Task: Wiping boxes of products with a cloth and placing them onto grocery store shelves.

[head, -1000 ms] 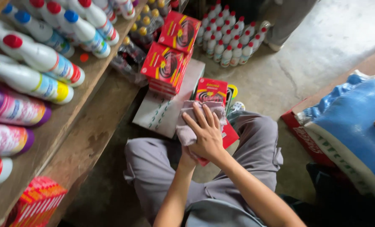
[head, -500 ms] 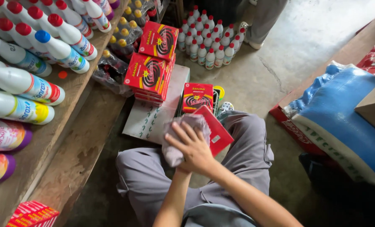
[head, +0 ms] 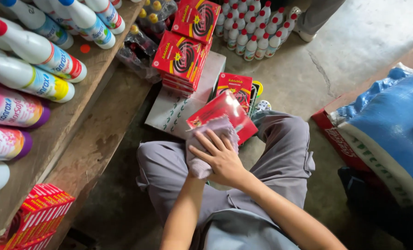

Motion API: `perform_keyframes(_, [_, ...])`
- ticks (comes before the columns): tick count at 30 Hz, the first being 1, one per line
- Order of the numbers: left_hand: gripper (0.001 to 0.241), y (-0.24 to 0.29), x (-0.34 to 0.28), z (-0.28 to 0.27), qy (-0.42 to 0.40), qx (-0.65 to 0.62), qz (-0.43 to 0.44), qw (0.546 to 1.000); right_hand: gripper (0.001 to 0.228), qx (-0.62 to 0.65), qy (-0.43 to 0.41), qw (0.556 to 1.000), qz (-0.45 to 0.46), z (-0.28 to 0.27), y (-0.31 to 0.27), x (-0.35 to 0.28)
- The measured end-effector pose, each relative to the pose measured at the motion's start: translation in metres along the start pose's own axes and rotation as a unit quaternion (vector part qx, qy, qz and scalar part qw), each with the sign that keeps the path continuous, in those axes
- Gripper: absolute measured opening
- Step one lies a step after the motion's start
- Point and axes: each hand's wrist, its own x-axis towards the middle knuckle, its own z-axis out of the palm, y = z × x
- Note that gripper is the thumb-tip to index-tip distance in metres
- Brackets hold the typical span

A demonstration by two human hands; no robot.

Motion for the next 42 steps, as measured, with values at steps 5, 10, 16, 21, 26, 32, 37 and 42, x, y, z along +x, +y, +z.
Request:
perform_keyframes(5, [0.074,-0.015,0.033,0.054,-0.030,-0.120,0.171,0.977,0.104,0.023,0.054,0.998,-0.029,-0.001,0.021,0.036])
perform_keyframes(10, [0.055,0.037,0.007,-0.053,0.137,-0.042,-0.256,0.956,0.085,-0.018,0.156,0.986,0.058,-0.006,0.075,0.056])
perform_keyframes(16, [0.056,0.056,0.031,0.012,0.144,0.152,-0.161,0.964,0.066,0.166,0.164,0.951,0.202,-0.005,0.101,0.031])
perform_keyframes(21, [0.057,0.071,0.050,0.035,0.148,0.169,-0.157,0.962,0.047,0.474,0.104,0.805,0.342,0.032,0.114,-0.003])
perform_keyframes(26, [0.057,0.078,0.049,-0.010,0.166,0.146,-0.180,0.959,0.042,0.764,0.156,0.519,0.351,0.013,0.082,-0.006])
perform_keyframes(32, [0.059,0.079,0.032,-0.031,0.434,0.369,-0.170,0.804,0.035,0.526,0.333,0.766,0.161,0.024,0.068,-0.026])
perform_keyframes(37, [0.085,0.055,0.029,0.082,0.246,0.171,-0.244,0.922,0.052,0.127,0.263,0.957,0.009,0.010,0.034,-0.050])
perform_keyframes(42, [0.096,0.080,0.007,0.062,0.225,0.196,-0.265,0.917,0.068,0.068,0.122,0.990,0.006,0.017,0.009,-0.041])
